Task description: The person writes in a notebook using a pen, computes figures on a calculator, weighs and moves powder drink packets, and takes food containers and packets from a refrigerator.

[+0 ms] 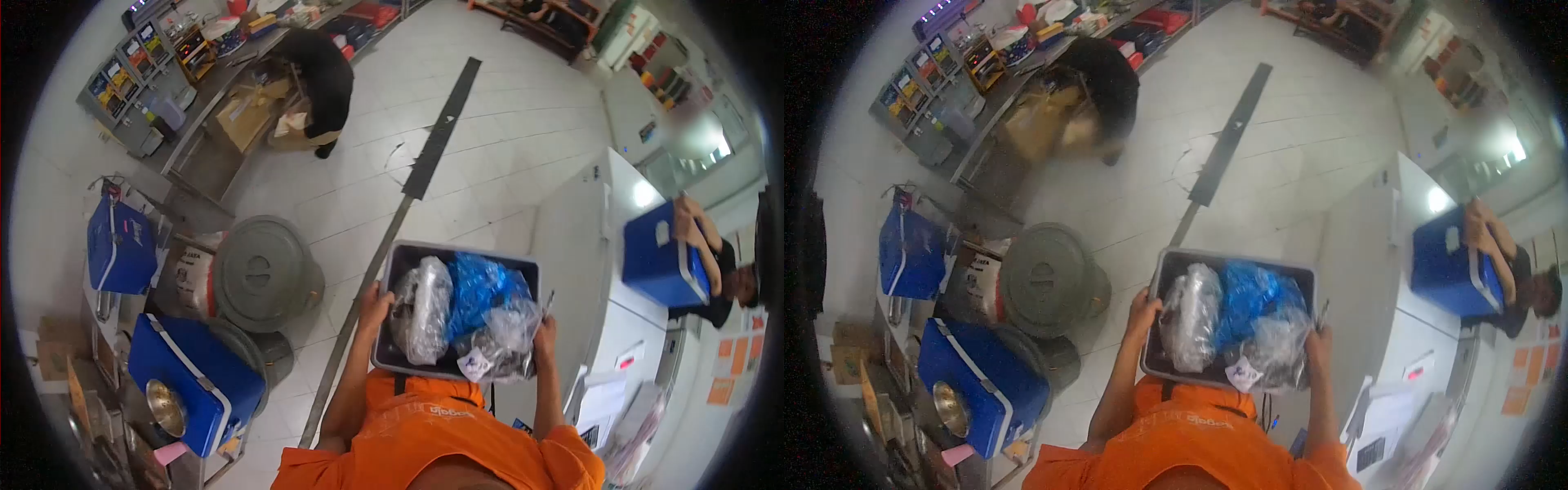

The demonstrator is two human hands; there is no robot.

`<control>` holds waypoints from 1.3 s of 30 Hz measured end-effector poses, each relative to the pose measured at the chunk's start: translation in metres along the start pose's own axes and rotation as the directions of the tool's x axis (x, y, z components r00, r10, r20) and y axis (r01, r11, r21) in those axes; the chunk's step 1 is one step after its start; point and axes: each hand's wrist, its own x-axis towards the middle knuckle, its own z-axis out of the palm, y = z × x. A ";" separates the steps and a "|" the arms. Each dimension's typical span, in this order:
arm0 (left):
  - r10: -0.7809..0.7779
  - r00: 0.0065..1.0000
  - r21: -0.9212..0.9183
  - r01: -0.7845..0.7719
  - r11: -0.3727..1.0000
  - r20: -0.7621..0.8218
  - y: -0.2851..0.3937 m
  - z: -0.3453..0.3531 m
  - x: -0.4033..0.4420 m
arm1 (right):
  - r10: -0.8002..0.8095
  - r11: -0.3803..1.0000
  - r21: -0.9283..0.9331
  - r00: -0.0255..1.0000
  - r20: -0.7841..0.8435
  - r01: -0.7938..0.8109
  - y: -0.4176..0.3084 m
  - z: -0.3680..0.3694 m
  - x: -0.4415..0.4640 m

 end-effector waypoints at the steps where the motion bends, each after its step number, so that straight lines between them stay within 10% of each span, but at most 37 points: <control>1: 0.004 0.998 -0.067 -0.009 0.998 -0.066 0.021 -0.014 0.017 | 0.018 0.999 -0.027 0.997 0.072 -0.016 -0.036 0.029 0.026; 9: -0.008 0.821 0.036 0.035 0.999 -0.570 0.141 -0.128 0.120 | 0.001 0.999 -0.039 0.851 0.526 0.023 -0.231 0.280 0.189; 13: -0.099 0.835 -0.098 0.055 0.994 -0.541 0.149 -0.217 0.170 | 0.140 0.990 -0.093 0.790 0.597 -0.105 -0.260 0.399 0.210; 16: 0.008 0.693 -0.027 -0.040 0.999 -0.721 0.143 -0.278 0.237 | 0.055 0.991 -0.118 0.624 0.779 0.060 -0.250 0.476 0.233; 22: 0.300 0.535 0.430 0.134 0.893 -0.790 0.114 -0.426 0.390 | 0.191 0.981 -0.163 0.367 0.910 -0.107 -0.264 0.660 0.266; 24: 0.127 0.704 0.308 0.137 0.941 -0.699 0.189 -0.483 0.406 | 0.235 0.964 -0.173 0.337 0.912 -0.204 -0.308 0.733 0.231; 27: 0.070 0.669 0.368 0.315 0.875 -0.740 0.192 -0.593 0.496 | 0.293 0.956 -0.277 0.226 0.929 -0.098 -0.302 0.856 0.220; 39: -0.105 0.658 0.327 0.500 0.802 -0.746 0.074 -0.868 0.830 | 0.638 0.762 -0.467 0.402 0.656 -0.448 -0.178 1.234 0.223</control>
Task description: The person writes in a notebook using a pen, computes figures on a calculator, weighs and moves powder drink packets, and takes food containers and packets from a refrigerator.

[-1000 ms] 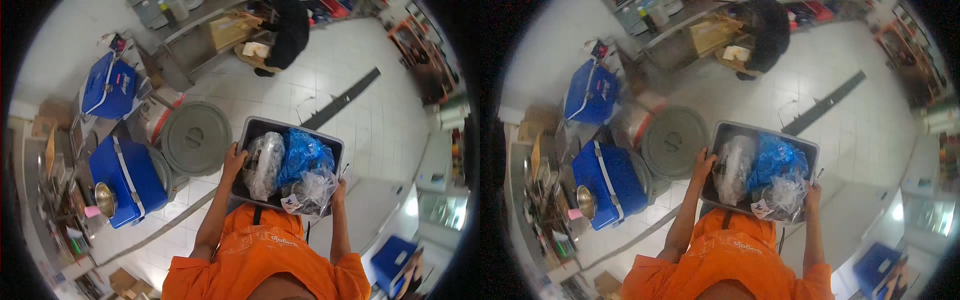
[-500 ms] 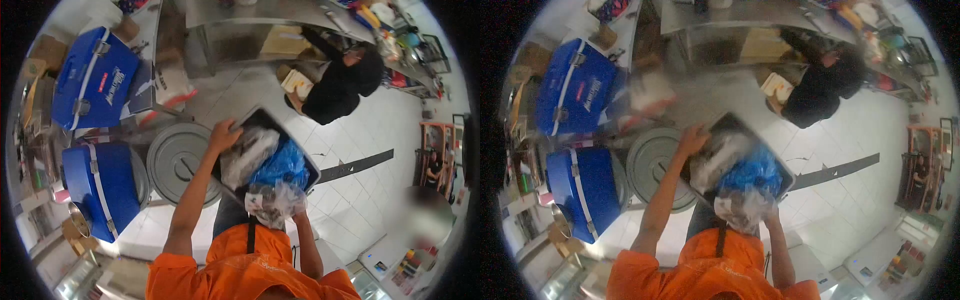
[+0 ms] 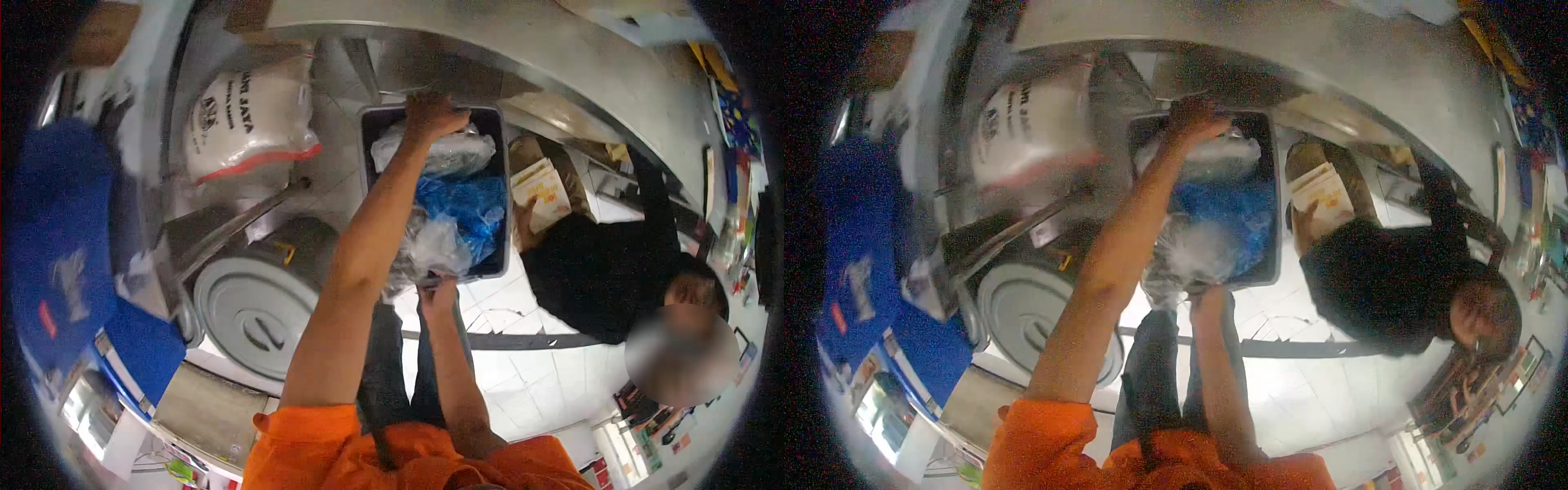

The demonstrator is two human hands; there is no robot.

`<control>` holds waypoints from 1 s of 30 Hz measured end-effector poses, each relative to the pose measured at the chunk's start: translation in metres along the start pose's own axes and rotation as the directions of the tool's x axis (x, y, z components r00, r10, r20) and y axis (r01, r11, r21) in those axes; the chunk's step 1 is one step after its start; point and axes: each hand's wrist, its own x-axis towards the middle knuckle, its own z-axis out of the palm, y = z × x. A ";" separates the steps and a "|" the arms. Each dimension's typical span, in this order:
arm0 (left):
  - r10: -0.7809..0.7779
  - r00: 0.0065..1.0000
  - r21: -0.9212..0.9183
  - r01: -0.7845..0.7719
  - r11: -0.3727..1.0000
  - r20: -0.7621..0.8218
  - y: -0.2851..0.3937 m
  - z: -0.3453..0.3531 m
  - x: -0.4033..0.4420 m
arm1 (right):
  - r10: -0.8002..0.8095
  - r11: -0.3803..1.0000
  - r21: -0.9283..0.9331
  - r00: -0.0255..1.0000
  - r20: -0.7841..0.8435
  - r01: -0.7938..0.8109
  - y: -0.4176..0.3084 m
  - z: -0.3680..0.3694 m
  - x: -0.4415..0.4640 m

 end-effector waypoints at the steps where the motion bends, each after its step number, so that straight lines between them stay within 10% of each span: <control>1: 0.022 1.000 -0.027 -0.022 0.999 0.009 -0.005 -0.001 0.031 | 0.008 1.000 0.018 1.000 0.021 -0.008 0.002 0.016 0.030; 2: -0.057 0.996 -0.550 0.011 0.835 -0.067 0.003 0.006 0.052 | 0.009 0.996 0.089 0.998 0.058 -0.014 0.001 0.042 0.054; 8: -0.064 0.991 -0.168 0.043 0.985 -0.121 0.007 0.028 0.147 | -0.028 0.965 0.260 0.964 0.265 -0.043 -0.011 0.129 0.175; 14: -0.017 0.973 -0.253 -0.043 0.967 -0.229 -0.020 0.044 0.109 | -0.112 0.953 0.301 0.945 0.307 0.015 -0.034 0.202 0.228; 19: 0.091 0.803 -0.503 -0.452 0.737 -0.589 -0.040 0.042 -0.085 | -0.255 0.918 0.384 0.885 0.390 0.095 -0.083 0.244 0.292; 26: -0.281 0.945 -0.773 0.051 0.633 -0.168 -0.108 0.086 -0.417 | -0.325 0.945 0.020 0.922 0.209 0.328 -0.161 0.310 0.238; 27: -0.275 0.912 -0.708 -0.024 0.706 -0.305 -0.113 0.095 -0.452 | -0.322 0.940 -0.054 0.927 0.193 0.338 -0.162 0.301 0.231; 28: -0.436 0.889 -0.894 0.077 0.440 -0.138 -0.111 0.102 -0.488 | -0.322 0.918 -0.154 0.913 0.251 0.366 -0.160 0.280 0.223; 30: -0.534 0.836 -0.904 0.123 0.410 -0.128 -0.110 0.114 -0.553 | -0.324 0.792 -0.369 0.848 0.421 0.486 -0.149 0.232 0.203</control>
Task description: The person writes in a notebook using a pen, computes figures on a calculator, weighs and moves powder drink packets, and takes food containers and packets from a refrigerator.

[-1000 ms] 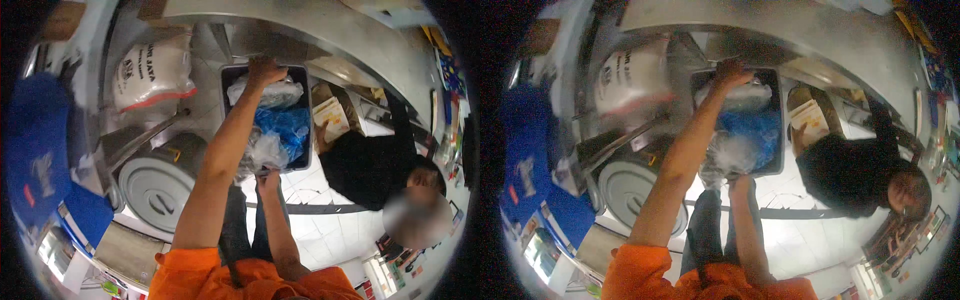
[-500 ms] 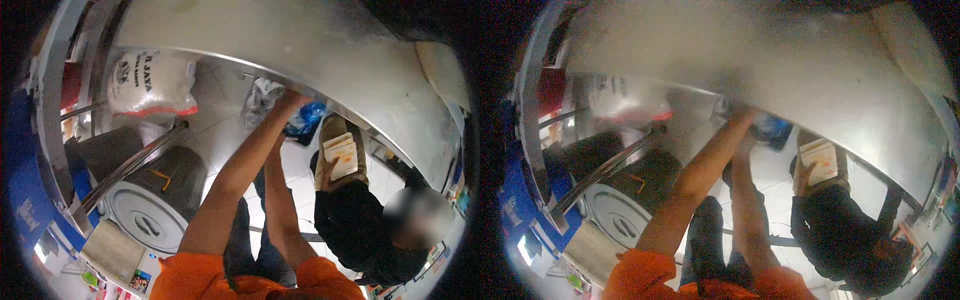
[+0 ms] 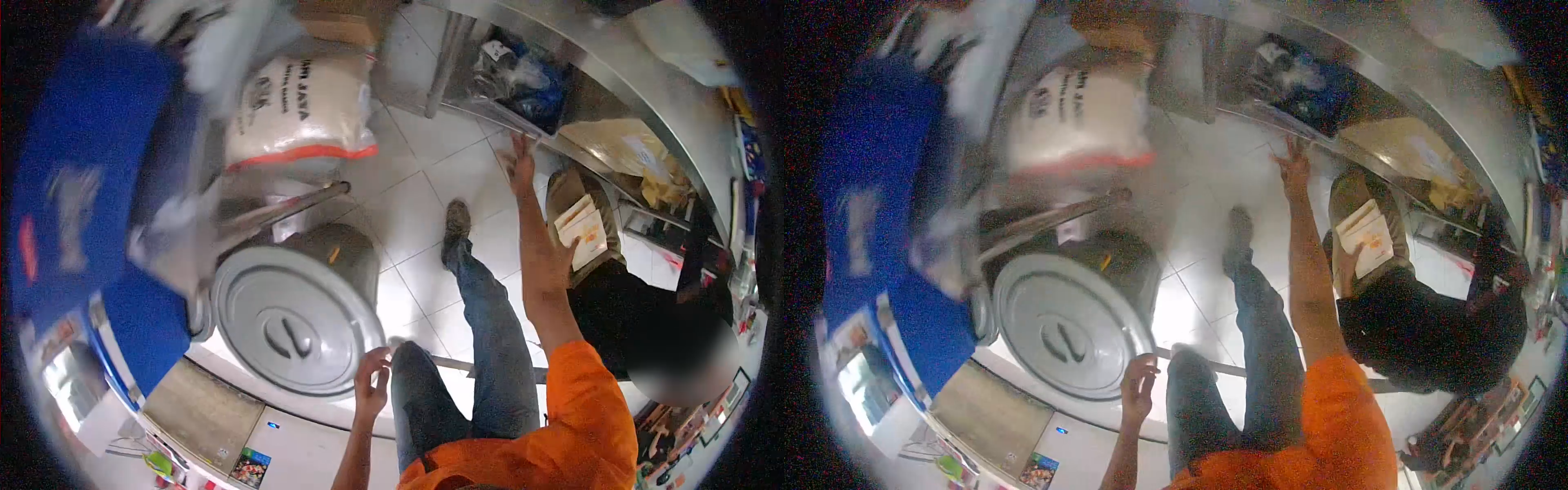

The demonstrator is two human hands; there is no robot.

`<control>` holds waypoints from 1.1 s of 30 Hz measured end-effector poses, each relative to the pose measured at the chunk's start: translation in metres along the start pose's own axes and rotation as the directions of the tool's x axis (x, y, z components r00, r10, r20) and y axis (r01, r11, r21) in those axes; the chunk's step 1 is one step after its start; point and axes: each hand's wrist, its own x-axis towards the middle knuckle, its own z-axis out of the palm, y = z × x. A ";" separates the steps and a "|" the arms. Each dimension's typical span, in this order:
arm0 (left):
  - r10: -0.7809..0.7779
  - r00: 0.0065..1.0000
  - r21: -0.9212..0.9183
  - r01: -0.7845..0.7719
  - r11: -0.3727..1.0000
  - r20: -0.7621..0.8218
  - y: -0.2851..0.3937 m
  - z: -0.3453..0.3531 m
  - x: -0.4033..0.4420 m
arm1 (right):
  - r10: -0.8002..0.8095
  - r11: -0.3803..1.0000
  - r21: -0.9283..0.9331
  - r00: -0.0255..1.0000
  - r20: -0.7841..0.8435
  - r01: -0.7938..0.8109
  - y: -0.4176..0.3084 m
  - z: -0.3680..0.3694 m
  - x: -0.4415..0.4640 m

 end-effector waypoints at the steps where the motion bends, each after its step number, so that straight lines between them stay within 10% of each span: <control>1: 0.057 0.998 0.042 -0.057 0.998 -0.002 -0.003 -0.013 -0.022 | -0.082 0.973 -0.201 0.985 0.150 0.112 0.016 -0.022 -0.020; 2: 0.118 0.993 0.084 -0.116 0.990 -0.015 -0.006 -0.025 -0.047 | -0.176 0.878 -0.373 0.926 0.333 0.301 0.036 -0.050 -0.044; 6: 0.084 0.992 -0.152 -0.097 0.984 -0.091 -0.004 -0.078 -0.172 | 0.072 0.829 -0.558 0.979 0.191 0.048 0.019 -0.050 -0.289; 12: 0.068 0.872 -0.191 -0.181 0.965 -0.485 -0.083 -0.167 -0.379 | 0.231 0.753 -0.643 0.858 0.459 0.142 0.092 -0.055 -0.466; 14: -0.014 0.736 -0.200 -0.166 0.966 -0.677 -0.107 -0.197 -0.433 | 0.256 0.492 -0.763 0.767 0.588 0.420 0.143 -0.053 -0.454; 19: -0.204 0.472 -0.343 -0.228 0.911 -0.858 -0.124 -0.251 -0.541 | 0.596 0.104 -0.869 0.670 0.443 0.483 0.173 0.036 -0.612; 28: -0.213 0.045 -0.217 -0.277 0.936 -0.976 -0.161 -0.409 -0.635 | 0.770 -0.010 -0.629 0.407 0.491 0.777 0.321 0.200 -0.645; 31: -0.213 -0.083 -0.190 -0.223 0.956 -0.974 -0.198 -0.490 -0.652 | 0.753 -0.191 -0.656 0.538 0.379 0.730 0.362 0.298 -0.727; 33: -0.224 -0.163 -0.190 -0.205 0.960 -0.961 -0.256 -0.552 -0.647 | 0.716 -0.015 -0.676 0.480 0.507 0.736 0.443 0.368 -0.734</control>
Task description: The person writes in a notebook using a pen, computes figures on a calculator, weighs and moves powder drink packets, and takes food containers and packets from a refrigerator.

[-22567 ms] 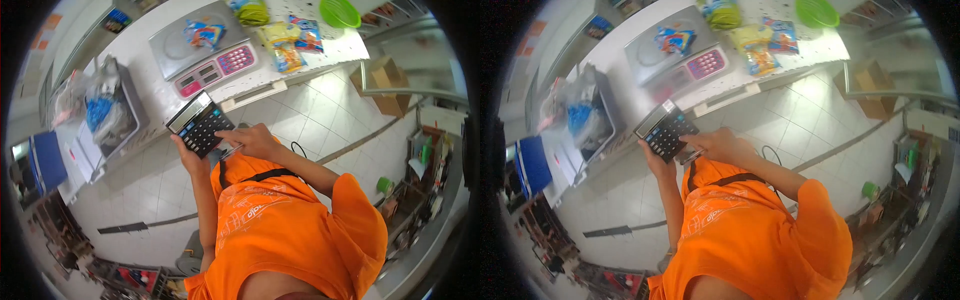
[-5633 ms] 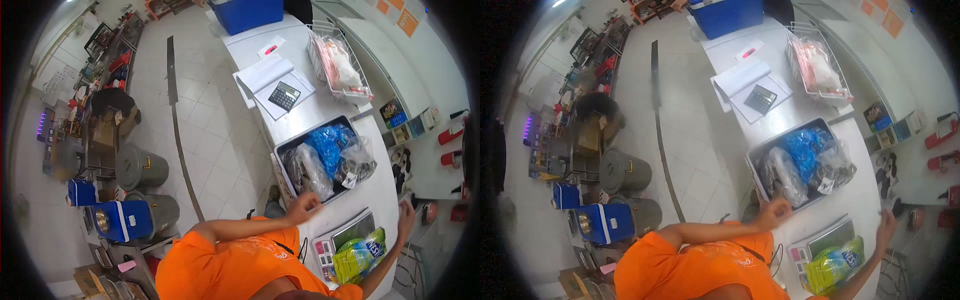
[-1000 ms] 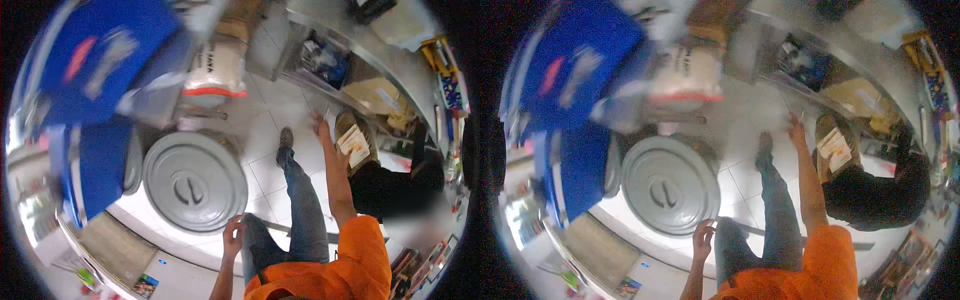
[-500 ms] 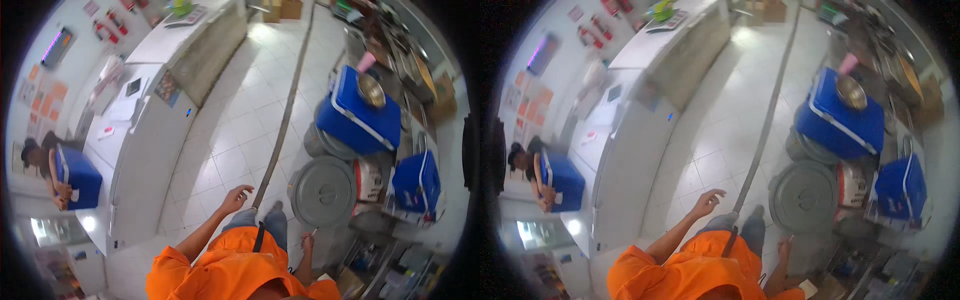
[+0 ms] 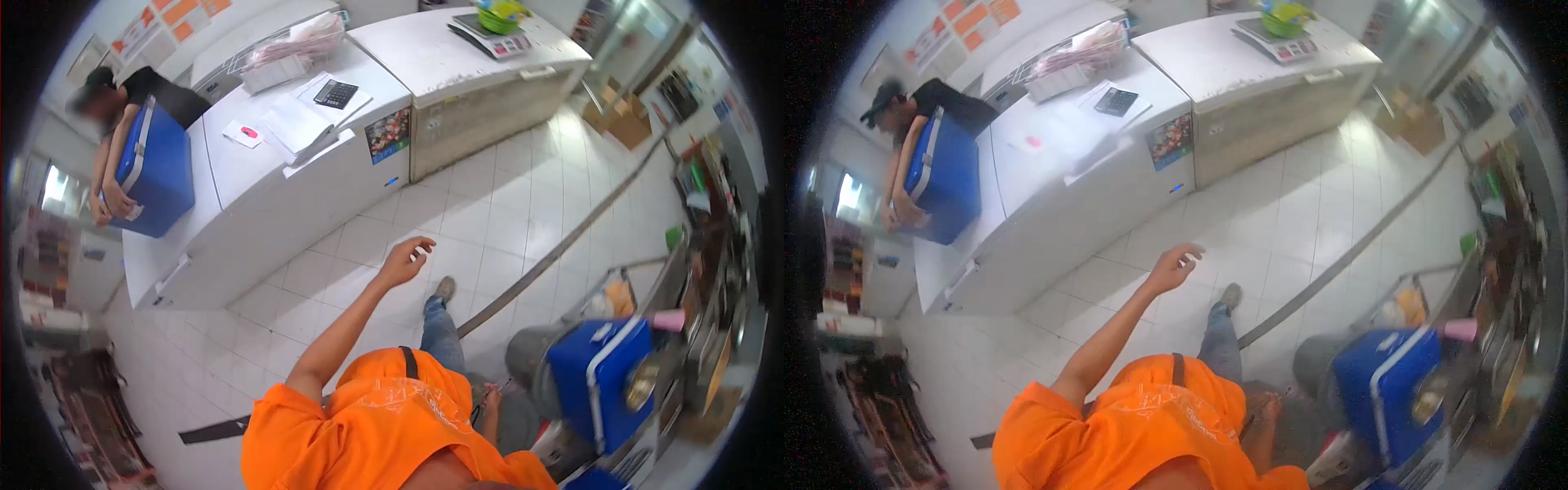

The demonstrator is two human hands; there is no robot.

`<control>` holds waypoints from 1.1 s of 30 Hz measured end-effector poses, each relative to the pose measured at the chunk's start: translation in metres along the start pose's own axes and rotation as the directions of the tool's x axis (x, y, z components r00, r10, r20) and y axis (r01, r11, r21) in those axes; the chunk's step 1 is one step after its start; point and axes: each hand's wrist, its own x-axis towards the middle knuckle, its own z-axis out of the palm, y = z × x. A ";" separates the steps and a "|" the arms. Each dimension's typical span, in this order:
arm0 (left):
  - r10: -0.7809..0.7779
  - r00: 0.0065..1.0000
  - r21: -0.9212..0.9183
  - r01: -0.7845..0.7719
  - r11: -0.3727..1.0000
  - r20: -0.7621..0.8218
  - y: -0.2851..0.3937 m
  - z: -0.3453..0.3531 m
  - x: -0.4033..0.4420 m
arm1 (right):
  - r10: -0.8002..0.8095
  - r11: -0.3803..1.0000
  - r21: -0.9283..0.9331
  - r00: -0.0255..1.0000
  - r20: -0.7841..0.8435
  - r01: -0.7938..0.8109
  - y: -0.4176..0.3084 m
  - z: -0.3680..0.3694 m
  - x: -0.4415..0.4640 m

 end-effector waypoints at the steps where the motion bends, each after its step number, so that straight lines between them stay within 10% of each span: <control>1: -0.002 0.999 0.011 0.002 1.000 -0.037 -0.023 0.004 0.036 | -0.057 0.996 0.065 0.998 -0.035 0.060 -0.029 0.005 0.040; 5: -0.337 0.938 0.240 0.346 0.907 -0.081 -0.106 0.017 0.097 | -0.142 0.969 -0.196 0.989 0.043 0.147 -0.311 0.055 0.052; 6: -0.364 0.929 0.293 0.368 0.882 -0.068 -0.141 0.019 0.089 | -0.412 0.905 -0.027 0.891 0.191 0.424 -0.316 0.053 0.155; 9: -0.553 0.831 0.398 0.528 0.750 -0.058 -0.222 0.033 0.032 | -0.463 0.877 0.007 0.840 0.282 0.480 -0.518 0.120 0.126; 11: -0.796 0.593 0.369 0.771 0.519 -0.121 -0.221 0.038 -0.007 | -0.491 0.850 -0.011 0.800 0.344 0.526 -0.633 0.167 0.118; 12: -0.856 0.496 0.351 0.835 0.424 -0.145 -0.232 0.044 -0.029 | -0.725 0.564 -0.099 0.549 0.415 0.820 -0.668 0.184 0.163; 17: -0.930 0.175 -0.026 0.981 0.194 -0.324 -0.215 0.071 0.014 | -0.727 0.621 0.134 0.504 0.466 0.772 -0.897 0.302 0.133; 20: -0.702 0.373 0.000 0.883 0.469 -0.606 -0.266 0.081 0.123 | -0.688 0.672 0.202 0.499 0.527 0.713 -1.007 0.364 0.149; 27: -0.508 0.727 -0.322 0.396 0.860 -0.463 -0.117 -0.021 0.602 | -0.760 0.477 0.135 0.330 0.561 0.869 -1.243 0.477 0.201; 30: -0.433 0.819 -0.389 0.285 0.876 -0.377 -0.057 -0.031 0.754 | -0.828 -0.073 -0.029 -0.044 0.559 0.997 -1.336 0.503 0.224; 33: -0.026 0.821 -0.507 -0.328 0.797 -0.571 -0.093 0.007 0.882 | -0.787 -0.339 0.030 -0.300 0.539 0.940 -1.446 0.577 0.380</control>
